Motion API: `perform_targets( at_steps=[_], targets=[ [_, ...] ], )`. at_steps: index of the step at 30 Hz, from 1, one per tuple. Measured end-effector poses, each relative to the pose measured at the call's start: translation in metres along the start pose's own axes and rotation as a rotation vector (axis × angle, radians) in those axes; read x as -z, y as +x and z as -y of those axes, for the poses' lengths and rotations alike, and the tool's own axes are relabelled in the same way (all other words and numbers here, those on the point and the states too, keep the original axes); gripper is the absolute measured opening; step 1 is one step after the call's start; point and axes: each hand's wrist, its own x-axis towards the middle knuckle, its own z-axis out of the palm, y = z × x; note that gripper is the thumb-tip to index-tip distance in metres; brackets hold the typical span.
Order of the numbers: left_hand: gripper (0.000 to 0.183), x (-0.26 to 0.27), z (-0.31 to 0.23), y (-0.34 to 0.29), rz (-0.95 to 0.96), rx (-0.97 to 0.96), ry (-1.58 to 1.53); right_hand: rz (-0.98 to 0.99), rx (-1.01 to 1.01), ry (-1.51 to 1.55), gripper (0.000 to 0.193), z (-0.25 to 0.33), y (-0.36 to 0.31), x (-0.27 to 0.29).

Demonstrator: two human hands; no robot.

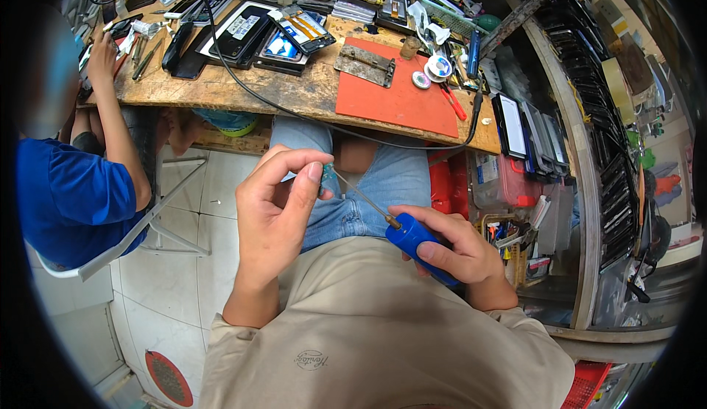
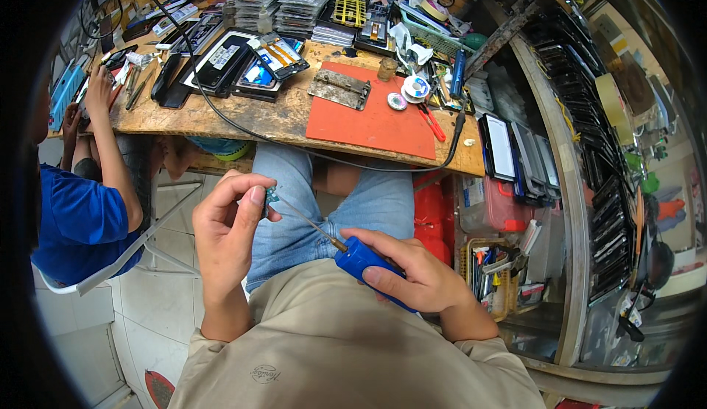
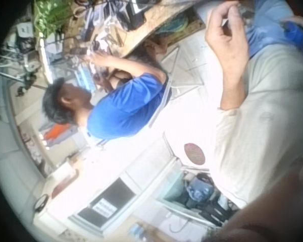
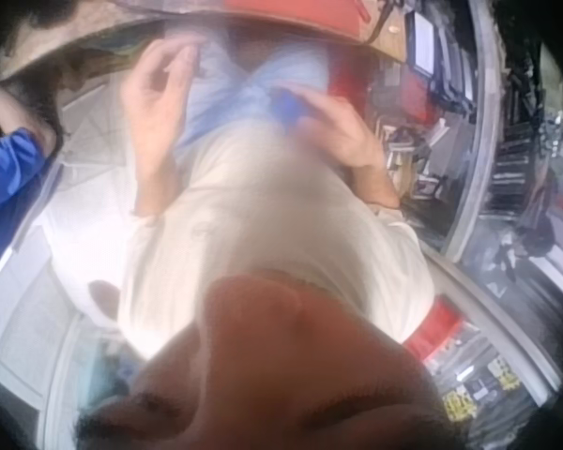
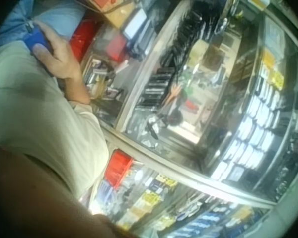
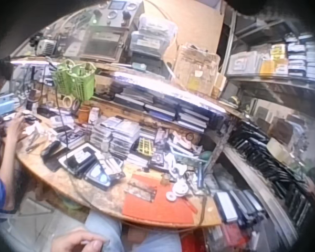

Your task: The person uses a hot air gun and a soldering iron to work on a small circuit board. They apply heat, then solder components while holding the board with tweezers. The person also handles solder wire and places the board on a red mat during the process.

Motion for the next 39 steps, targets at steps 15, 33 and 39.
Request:
perform_targets(
  at_steps=[15, 33, 39],
  targets=[
    [0.025, 0.006, 0.004, 0.000, 0.020, 0.098, -0.160, 0.004, 0.027, 0.013, 0.061, -0.002, 0.000, 0.000],
    [0.020, 0.011, 0.000, 0.000, 0.024, 0.246, -0.195, -0.047, 0.021, 0.066, 0.060, -0.002, -0.002, -0.001],
    [0.010, -0.003, 0.010, -0.003, -0.144, 0.034, -0.155, -0.043, 0.028, 0.086, 0.062, -0.003, -0.004, -0.001]
  ],
)
